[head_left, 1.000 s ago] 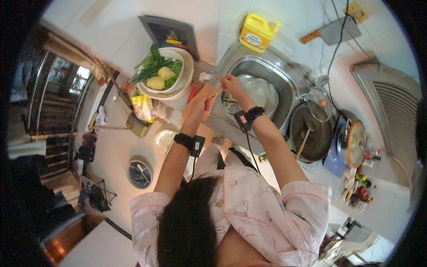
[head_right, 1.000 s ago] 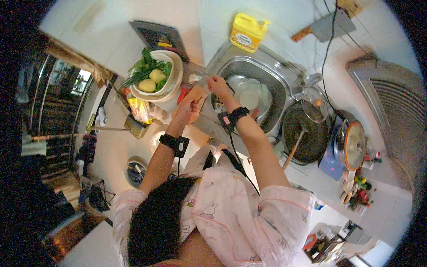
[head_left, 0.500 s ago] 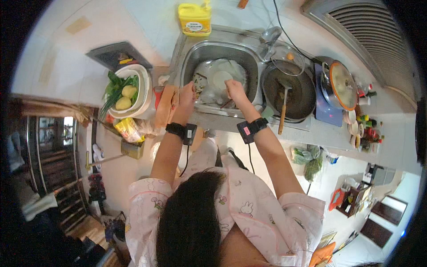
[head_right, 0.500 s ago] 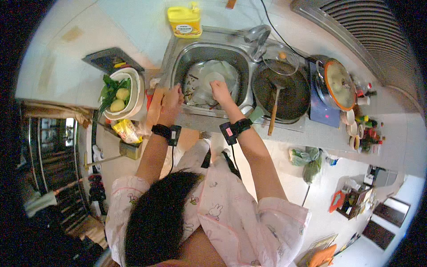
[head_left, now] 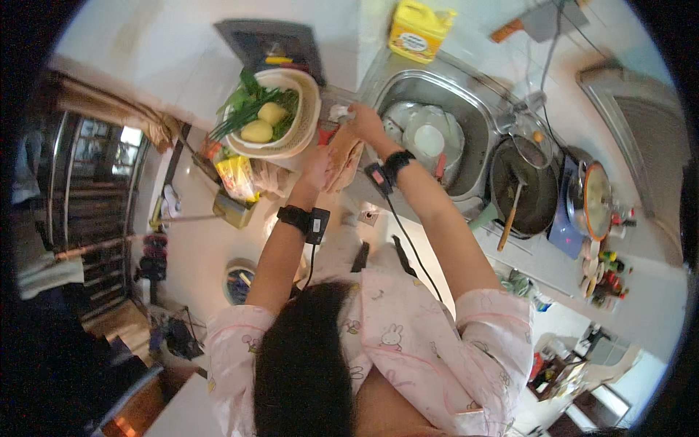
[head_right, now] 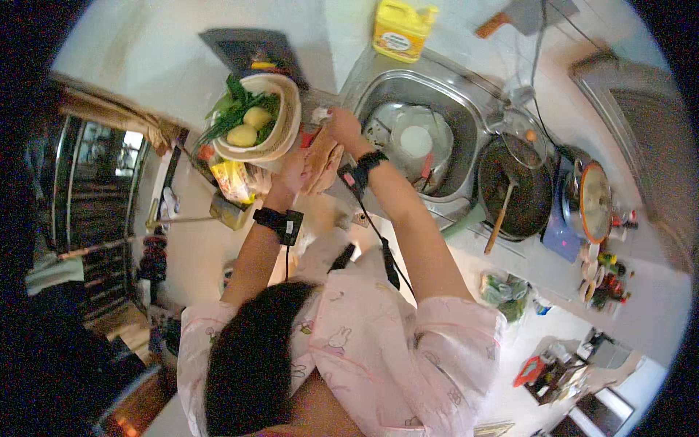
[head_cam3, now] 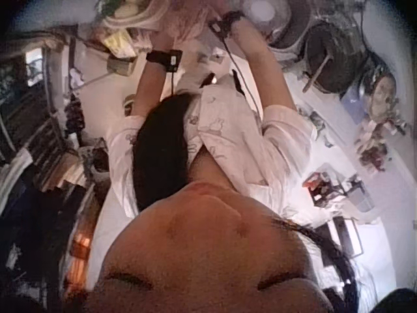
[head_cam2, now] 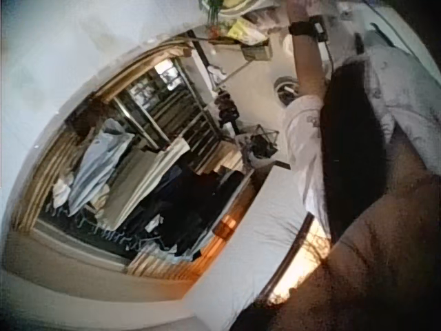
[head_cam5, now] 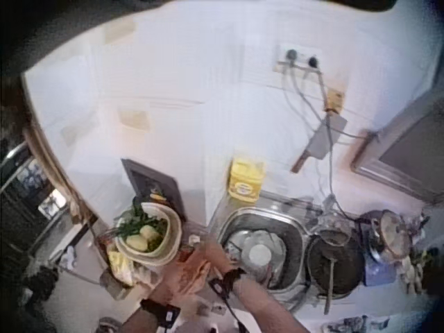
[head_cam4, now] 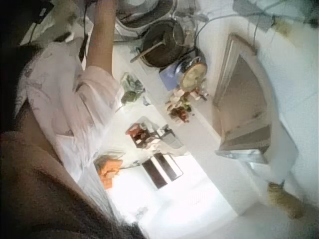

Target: The person scrubs a garment in a basin of water on the floor, washes their hands with soap at a kitchen sink, and uses a cloth to lift a lid from a pot on a stove containing buns.

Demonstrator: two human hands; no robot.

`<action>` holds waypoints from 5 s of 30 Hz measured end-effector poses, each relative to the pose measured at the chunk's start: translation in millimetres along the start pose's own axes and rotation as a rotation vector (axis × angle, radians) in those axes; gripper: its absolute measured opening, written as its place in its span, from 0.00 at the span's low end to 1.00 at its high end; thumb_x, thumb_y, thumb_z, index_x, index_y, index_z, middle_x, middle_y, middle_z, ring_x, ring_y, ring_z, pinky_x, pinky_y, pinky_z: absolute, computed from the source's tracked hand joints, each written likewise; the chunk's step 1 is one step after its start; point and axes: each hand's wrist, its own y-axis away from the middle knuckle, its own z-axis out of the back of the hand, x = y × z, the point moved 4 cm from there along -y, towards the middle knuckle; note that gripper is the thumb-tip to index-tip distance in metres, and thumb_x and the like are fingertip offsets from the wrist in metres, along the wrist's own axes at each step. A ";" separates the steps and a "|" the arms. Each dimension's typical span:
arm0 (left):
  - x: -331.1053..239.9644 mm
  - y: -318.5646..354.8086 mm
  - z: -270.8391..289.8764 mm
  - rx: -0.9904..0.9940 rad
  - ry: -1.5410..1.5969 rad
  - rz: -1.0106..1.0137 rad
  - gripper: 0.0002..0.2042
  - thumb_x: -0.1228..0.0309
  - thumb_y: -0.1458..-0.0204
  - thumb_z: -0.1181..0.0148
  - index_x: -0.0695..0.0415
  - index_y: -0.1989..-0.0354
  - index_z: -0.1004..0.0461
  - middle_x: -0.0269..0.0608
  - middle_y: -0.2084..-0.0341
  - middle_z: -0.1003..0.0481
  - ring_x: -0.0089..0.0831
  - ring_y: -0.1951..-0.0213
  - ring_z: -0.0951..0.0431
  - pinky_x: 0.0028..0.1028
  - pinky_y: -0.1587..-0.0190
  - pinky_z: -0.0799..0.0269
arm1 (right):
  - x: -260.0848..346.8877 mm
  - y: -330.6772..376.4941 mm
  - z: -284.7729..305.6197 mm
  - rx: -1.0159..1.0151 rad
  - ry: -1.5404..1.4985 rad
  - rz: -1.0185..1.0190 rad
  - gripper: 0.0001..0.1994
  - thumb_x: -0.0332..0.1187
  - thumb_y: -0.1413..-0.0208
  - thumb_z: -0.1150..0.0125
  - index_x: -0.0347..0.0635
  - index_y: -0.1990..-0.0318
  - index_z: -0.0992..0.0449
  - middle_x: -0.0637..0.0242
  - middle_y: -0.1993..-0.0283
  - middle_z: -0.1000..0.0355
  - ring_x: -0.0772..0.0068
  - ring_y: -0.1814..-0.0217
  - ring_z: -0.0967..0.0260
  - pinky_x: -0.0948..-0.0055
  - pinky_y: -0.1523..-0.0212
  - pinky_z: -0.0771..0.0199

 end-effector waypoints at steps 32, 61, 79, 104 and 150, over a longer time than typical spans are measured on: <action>87.7 151.6 155.7 -0.448 0.473 -0.266 0.03 0.72 0.55 0.54 0.58 0.74 0.35 0.27 0.92 0.48 0.18 0.91 0.51 0.20 0.89 0.57 | 193.8 135.3 -120.1 0.762 -0.465 0.313 0.08 0.30 0.63 0.43 0.36 0.75 0.31 0.62 0.75 0.33 0.71 0.73 0.34 0.77 0.73 0.34; -57.5 44.3 433.2 -0.607 0.518 -0.246 0.08 0.67 0.57 0.51 0.60 0.78 0.32 0.35 0.92 0.37 0.22 0.94 0.45 0.23 0.92 0.55 | 265.7 -29.6 -490.7 0.593 -0.743 -0.290 0.23 0.24 0.56 0.46 0.39 0.50 0.45 0.54 0.62 0.37 0.67 0.70 0.35 0.73 0.76 0.32; -11.0 96.5 400.0 -0.493 0.604 -0.266 0.11 0.67 0.52 0.55 0.53 0.85 0.43 0.27 0.94 0.51 0.17 0.93 0.55 0.21 0.91 0.59 | 272.8 67.3 -370.7 0.935 -1.033 -0.608 0.15 0.34 0.52 0.55 0.51 0.87 0.49 0.79 0.90 0.55 0.84 0.91 0.60 0.81 0.90 0.60; 333.5 292.1 -232.8 0.828 -0.658 -0.092 0.13 0.66 0.50 0.55 0.52 0.86 0.42 0.23 0.92 0.49 0.13 0.90 0.52 0.18 0.88 0.58 | -25.1 554.1 233.2 -0.559 -1.435 -0.539 0.13 0.31 0.50 0.60 0.45 0.86 0.44 0.77 0.89 0.52 0.84 0.90 0.60 0.82 0.89 0.61; 1340.9 884.4 -689.9 1.723 -1.330 0.989 0.12 0.66 0.52 0.57 0.52 0.85 0.43 0.26 0.94 0.49 0.16 0.93 0.53 0.19 0.91 0.59 | -297.3 1655.4 684.6 -2.284 -1.116 -0.800 0.13 0.34 0.52 0.55 0.49 0.86 0.45 0.77 0.91 0.54 0.83 0.92 0.59 0.81 0.91 0.60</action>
